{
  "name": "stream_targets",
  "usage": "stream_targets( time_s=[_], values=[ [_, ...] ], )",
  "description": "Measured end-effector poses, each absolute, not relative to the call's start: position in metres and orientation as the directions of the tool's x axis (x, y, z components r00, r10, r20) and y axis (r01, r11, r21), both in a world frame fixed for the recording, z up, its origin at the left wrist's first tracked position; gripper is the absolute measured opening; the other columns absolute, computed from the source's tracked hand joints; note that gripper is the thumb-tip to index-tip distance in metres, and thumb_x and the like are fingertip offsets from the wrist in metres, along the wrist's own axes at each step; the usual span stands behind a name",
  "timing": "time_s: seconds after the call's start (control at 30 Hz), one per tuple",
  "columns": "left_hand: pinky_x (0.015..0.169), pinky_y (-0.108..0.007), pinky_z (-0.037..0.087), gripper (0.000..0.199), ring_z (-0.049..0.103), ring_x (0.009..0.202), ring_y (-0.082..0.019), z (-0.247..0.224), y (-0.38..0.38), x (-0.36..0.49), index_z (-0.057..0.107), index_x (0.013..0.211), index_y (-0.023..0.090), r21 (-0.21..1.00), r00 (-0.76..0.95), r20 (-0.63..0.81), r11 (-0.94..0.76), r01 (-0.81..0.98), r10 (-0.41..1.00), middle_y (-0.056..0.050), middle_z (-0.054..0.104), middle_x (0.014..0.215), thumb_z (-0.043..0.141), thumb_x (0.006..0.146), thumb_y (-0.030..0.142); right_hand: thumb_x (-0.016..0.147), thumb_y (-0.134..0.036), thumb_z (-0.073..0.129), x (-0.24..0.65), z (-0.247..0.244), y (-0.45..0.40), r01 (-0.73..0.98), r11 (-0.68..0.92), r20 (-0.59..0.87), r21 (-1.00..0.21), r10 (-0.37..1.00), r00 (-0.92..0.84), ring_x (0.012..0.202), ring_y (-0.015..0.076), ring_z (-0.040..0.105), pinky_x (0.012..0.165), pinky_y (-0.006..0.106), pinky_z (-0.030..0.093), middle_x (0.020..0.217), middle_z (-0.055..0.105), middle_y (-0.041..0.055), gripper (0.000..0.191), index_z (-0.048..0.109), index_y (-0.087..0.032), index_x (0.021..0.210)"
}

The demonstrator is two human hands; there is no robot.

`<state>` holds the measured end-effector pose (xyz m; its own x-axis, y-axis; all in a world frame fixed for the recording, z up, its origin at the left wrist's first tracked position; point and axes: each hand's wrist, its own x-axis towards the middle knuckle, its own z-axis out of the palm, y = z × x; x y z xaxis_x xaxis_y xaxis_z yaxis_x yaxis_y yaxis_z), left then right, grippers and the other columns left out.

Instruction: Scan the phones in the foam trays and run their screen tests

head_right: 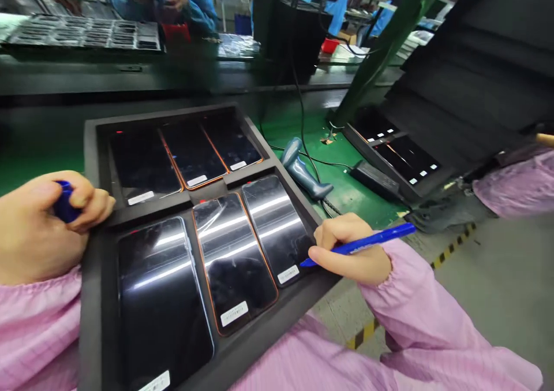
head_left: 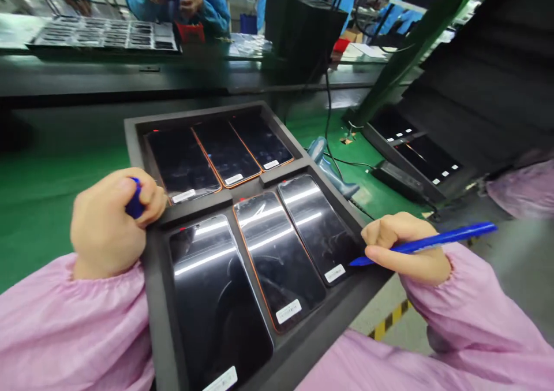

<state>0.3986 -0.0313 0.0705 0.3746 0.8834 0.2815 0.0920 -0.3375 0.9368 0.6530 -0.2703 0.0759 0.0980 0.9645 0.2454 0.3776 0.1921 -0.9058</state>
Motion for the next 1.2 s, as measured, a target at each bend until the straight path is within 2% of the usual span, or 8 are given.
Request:
stream_targets(
  time_s=[0.13,0.33,0.47,0.53,0.7,0.97,1.1,1.2],
  values=[
    [0.033,-0.023,0.020,0.009,0.026,0.026,-0.005,0.078,-0.032,0.405,0.041,0.039,0.020,0.982,0.336,0.187,-0.169,-0.083,0.923,0.006,0.027,0.029,0.044,0.047,0.019,0.080,-0.011,0.052,0.648,0.070,-0.278,0.460,0.133,0.226,-0.878,0.962,0.152,0.042,0.0069,0.028,0.044,0.024,0.023,0.047,0.027,-0.0067,0.036,0.032,-0.020,0.051],
    [0.031,-0.022,0.020,0.006,0.025,0.024,-0.005,0.079,-0.034,0.409,0.042,0.037,0.019,0.977,0.326,0.205,-0.175,-0.119,0.923,0.006,0.028,0.029,0.043,0.043,0.019,0.076,-0.011,0.055,0.651,0.073,-0.270,0.532,0.093,0.189,-0.842,0.974,0.129,0.040,0.0063,0.025,0.041,0.024,0.020,0.045,0.027,-0.0070,0.040,0.029,-0.020,0.048],
    [0.031,-0.022,0.019,0.007,0.025,0.025,-0.005,0.080,-0.035,0.409,0.042,0.038,0.019,0.975,0.319,0.208,-0.169,-0.146,0.925,0.006,0.028,0.029,0.044,0.044,0.019,0.079,-0.016,0.055,0.642,0.073,-0.280,0.337,0.100,0.205,-0.936,0.934,0.294,0.036,0.0074,0.030,0.039,0.024,0.024,0.039,0.033,-0.0074,0.038,0.032,-0.021,0.048],
    [0.032,-0.022,0.019,0.008,0.026,0.025,-0.005,0.080,-0.035,0.408,0.042,0.038,0.019,0.973,0.327,0.214,-0.173,-0.152,0.921,0.006,0.029,0.029,0.044,0.045,0.020,0.080,-0.017,0.055,0.626,0.073,-0.287,0.296,0.094,0.197,-0.951,0.919,0.341,0.037,0.0075,0.032,0.040,0.024,0.025,0.041,0.035,-0.0070,0.036,0.034,-0.021,0.050],
    [0.032,-0.023,0.016,0.008,0.025,0.025,-0.004,0.077,-0.035,0.406,0.042,0.041,0.019,0.966,0.376,0.243,-0.189,-0.176,0.894,0.007,0.030,0.031,0.044,0.048,0.023,0.080,-0.015,0.052,0.574,0.073,-0.291,0.456,0.091,0.236,-0.885,0.933,0.271,0.039,0.0076,0.033,0.040,0.024,0.024,0.044,0.036,-0.0063,0.026,0.041,-0.021,0.057],
    [0.033,-0.022,0.014,0.008,0.024,0.028,-0.005,0.068,-0.031,0.403,0.043,0.046,0.019,0.940,0.413,0.325,-0.242,-0.240,0.851,0.007,0.029,0.033,0.042,0.054,0.020,0.082,-0.008,0.048,0.557,0.066,-0.281,0.573,0.049,0.281,-0.818,0.904,0.323,0.043,0.0061,0.025,0.043,0.025,0.022,0.050,0.027,-0.0067,0.034,0.030,-0.020,0.056],
    [0.032,-0.022,0.014,0.010,0.023,0.029,-0.005,0.065,-0.030,0.404,0.043,0.048,0.019,0.930,0.431,0.345,-0.244,-0.274,0.834,0.007,0.029,0.035,0.042,0.058,0.019,0.081,-0.010,0.051,0.563,0.066,-0.279,0.627,-0.003,0.237,-0.779,0.924,0.300,0.044,0.0060,0.025,0.043,0.024,0.023,0.050,0.025,-0.0068,0.036,0.028,-0.019,0.054],
    [0.032,-0.021,0.014,0.012,0.023,0.029,-0.005,0.062,-0.027,0.404,0.043,0.049,0.019,0.924,0.445,0.359,-0.246,-0.292,0.821,0.007,0.030,0.037,0.042,0.061,0.019,0.080,-0.012,0.050,0.560,0.072,-0.276,0.562,-0.069,0.156,-0.824,0.927,0.341,0.040,0.0059,0.029,0.040,0.022,0.025,0.044,0.029,-0.0071,0.038,0.027,-0.019,0.051]
  ],
)
